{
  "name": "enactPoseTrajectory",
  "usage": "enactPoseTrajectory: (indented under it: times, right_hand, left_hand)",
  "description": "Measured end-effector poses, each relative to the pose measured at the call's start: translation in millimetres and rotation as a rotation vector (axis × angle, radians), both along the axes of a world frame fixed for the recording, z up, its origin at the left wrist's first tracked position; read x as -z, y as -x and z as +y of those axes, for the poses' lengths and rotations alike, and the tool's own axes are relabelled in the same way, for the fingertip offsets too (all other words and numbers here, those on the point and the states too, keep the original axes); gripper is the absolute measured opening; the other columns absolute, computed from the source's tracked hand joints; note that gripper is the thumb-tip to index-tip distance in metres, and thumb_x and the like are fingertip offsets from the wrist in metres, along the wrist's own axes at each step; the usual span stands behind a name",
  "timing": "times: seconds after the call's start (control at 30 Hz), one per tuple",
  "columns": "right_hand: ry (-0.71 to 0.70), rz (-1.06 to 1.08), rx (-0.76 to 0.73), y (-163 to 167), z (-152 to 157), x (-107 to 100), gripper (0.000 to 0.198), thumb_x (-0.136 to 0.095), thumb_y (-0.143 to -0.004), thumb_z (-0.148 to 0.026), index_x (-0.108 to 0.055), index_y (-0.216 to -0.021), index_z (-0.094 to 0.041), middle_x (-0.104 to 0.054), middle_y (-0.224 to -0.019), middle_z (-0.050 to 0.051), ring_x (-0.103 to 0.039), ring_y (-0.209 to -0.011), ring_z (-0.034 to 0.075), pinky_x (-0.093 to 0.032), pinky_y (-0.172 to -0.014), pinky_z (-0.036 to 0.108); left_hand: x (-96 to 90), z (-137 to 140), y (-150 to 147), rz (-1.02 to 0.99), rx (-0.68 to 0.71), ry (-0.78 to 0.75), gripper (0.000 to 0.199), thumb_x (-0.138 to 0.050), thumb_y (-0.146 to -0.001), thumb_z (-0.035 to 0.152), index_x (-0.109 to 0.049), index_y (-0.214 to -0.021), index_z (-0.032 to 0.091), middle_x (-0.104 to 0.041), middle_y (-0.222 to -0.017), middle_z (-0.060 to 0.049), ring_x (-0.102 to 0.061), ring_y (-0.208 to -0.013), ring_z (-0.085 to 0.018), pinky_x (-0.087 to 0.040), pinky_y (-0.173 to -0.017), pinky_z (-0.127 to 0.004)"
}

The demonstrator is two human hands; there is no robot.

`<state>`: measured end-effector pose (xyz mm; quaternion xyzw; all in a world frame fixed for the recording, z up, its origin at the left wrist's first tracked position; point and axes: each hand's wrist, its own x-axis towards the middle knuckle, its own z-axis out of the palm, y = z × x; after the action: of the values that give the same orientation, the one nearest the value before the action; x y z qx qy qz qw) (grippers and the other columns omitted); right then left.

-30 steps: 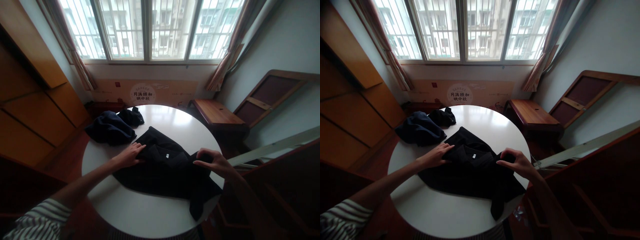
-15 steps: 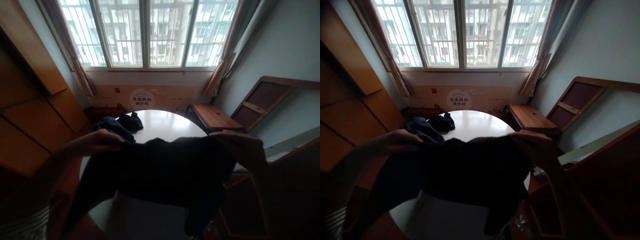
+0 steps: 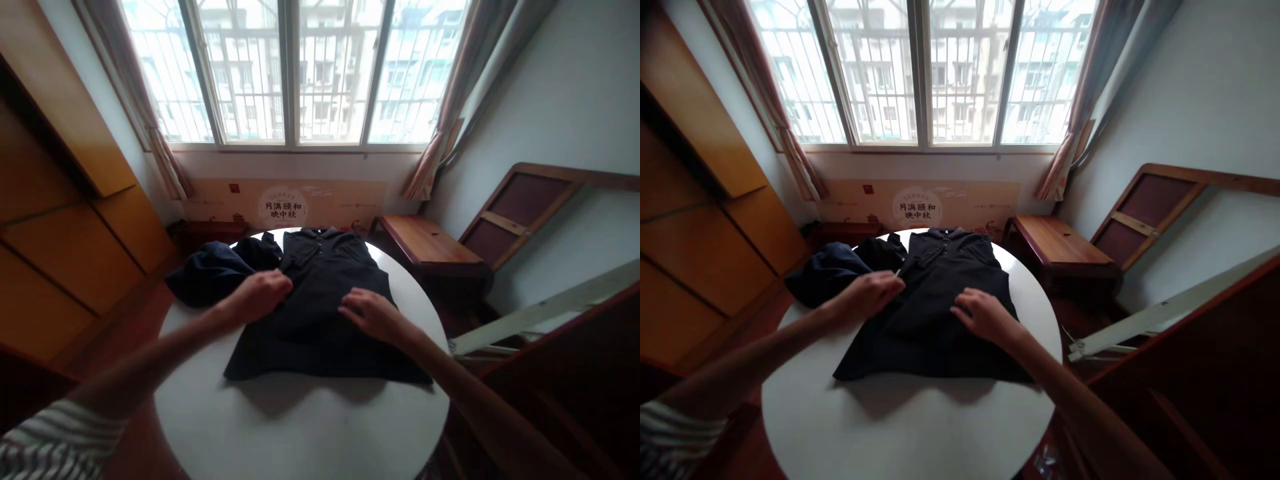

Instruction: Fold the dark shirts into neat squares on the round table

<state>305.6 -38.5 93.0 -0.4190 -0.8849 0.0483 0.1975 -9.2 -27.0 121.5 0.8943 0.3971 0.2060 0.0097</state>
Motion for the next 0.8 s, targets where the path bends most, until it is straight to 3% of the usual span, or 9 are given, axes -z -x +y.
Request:
enactPoseTrajectory:
  times: [0.07,0.13,0.2,0.3,0.4,0.5,0.63,0.73,0.8]
  right_hand:
    - [0.070,-0.034,-0.058,-5.7,-49.9,32.1,0.037,-0.066,-0.088,-0.049,-0.071,-0.109,-0.019,-0.069,-0.105,0.011,-0.066,-0.098,0.025,-0.054,-0.088,0.038]
    - [0.108,-0.035,-0.076,-16.2,-84.5,57.7,0.062,-0.076,-0.077,-0.054,-0.064,-0.127,-0.020,-0.065,-0.121,0.014,-0.062,-0.111,0.029,-0.053,-0.095,0.042]
    - [0.061,-0.044,-0.031,-30.0,-99.9,77.5,0.066,-0.074,-0.080,-0.049,-0.057,-0.137,-0.020,-0.059,-0.134,0.016,-0.056,-0.123,0.032,-0.050,-0.101,0.046]
    - [-0.071,-0.056,0.077,-51.5,-94.2,97.1,0.052,-0.061,-0.092,-0.035,-0.053,-0.141,-0.019,-0.054,-0.141,0.017,-0.052,-0.129,0.032,-0.049,-0.103,0.050]
    - [-0.166,-0.088,0.110,-66.2,-76.1,103.7,0.040,-0.052,-0.092,-0.018,-0.060,-0.131,-0.019,-0.063,-0.129,0.016,-0.058,-0.120,0.031,-0.053,-0.098,0.050]
    - [-0.140,-0.179,0.036,-70.1,-71.0,97.4,0.049,-0.043,-0.077,0.003,-0.068,-0.115,-0.015,-0.069,-0.110,0.014,-0.064,-0.104,0.027,-0.057,-0.088,0.043]
    - [0.084,-0.242,-0.014,-67.5,-102.3,70.2,0.046,-0.045,-0.070,0.005,-0.071,-0.102,-0.017,-0.070,-0.100,0.012,-0.066,-0.092,0.025,-0.058,-0.081,0.037]
    - [0.356,-0.196,-0.047,-67.5,-130.2,39.8,0.031,-0.050,-0.082,-0.004,-0.071,-0.095,-0.023,-0.070,-0.101,0.007,-0.068,-0.091,0.020,-0.056,-0.079,0.030]
    - [0.509,-0.166,-0.084,-65.1,-131.8,20.5,0.016,-0.057,-0.090,-0.018,-0.071,-0.091,-0.026,-0.071,-0.093,0.003,-0.069,-0.083,0.018,-0.055,-0.072,0.026]
  left_hand:
    - [43.4,-52.6,-0.2,0.088,0.102,0.124,0.028,-0.054,-0.097,0.042,-0.066,-0.111,0.021,-0.066,-0.104,-0.007,-0.064,-0.092,-0.020,-0.053,-0.084,-0.033]
    - [76.5,-88.4,5.6,0.128,0.153,0.187,0.057,-0.067,-0.084,0.056,-0.059,-0.128,0.020,-0.063,-0.119,-0.012,-0.061,-0.104,-0.027,-0.054,-0.090,-0.040]
    - [96.8,-104.7,15.0,0.118,0.115,0.181,0.064,-0.068,-0.084,0.053,-0.052,-0.137,0.019,-0.059,-0.128,-0.015,-0.058,-0.113,-0.030,-0.052,-0.096,-0.045]
    - [108.8,-103.1,27.1,0.069,0.037,0.150,0.048,-0.057,-0.095,0.032,-0.049,-0.141,0.019,-0.057,-0.133,-0.015,-0.054,-0.120,-0.029,-0.050,-0.102,-0.045]
    - [108.3,-92.2,30.2,0.065,0.016,0.175,0.046,-0.050,-0.091,0.011,-0.052,-0.136,0.020,-0.060,-0.127,-0.013,-0.057,-0.116,-0.027,-0.051,-0.100,-0.043]
    - [100.3,-90.0,27.1,0.115,-0.018,0.284,0.044,-0.048,-0.082,0.002,-0.059,-0.121,0.019,-0.063,-0.114,-0.011,-0.062,-0.104,-0.025,-0.054,-0.090,-0.038]
    - [76.0,-108.7,29.2,0.191,-0.014,0.510,0.028,-0.057,-0.074,0.007,-0.061,-0.098,0.021,-0.065,-0.101,-0.006,-0.065,-0.086,-0.021,-0.053,-0.077,-0.031]
    - [51.5,-124.5,36.0,0.215,0.094,0.677,0.024,-0.062,-0.071,0.009,-0.064,-0.091,0.022,-0.067,-0.093,-0.002,-0.065,-0.078,-0.017,-0.050,-0.069,-0.025]
    - [38.1,-123.1,34.8,0.213,0.238,0.801,0.017,-0.064,-0.078,0.015,-0.067,-0.092,0.023,-0.068,-0.085,0.001,-0.065,-0.072,-0.014,-0.047,-0.062,-0.021]
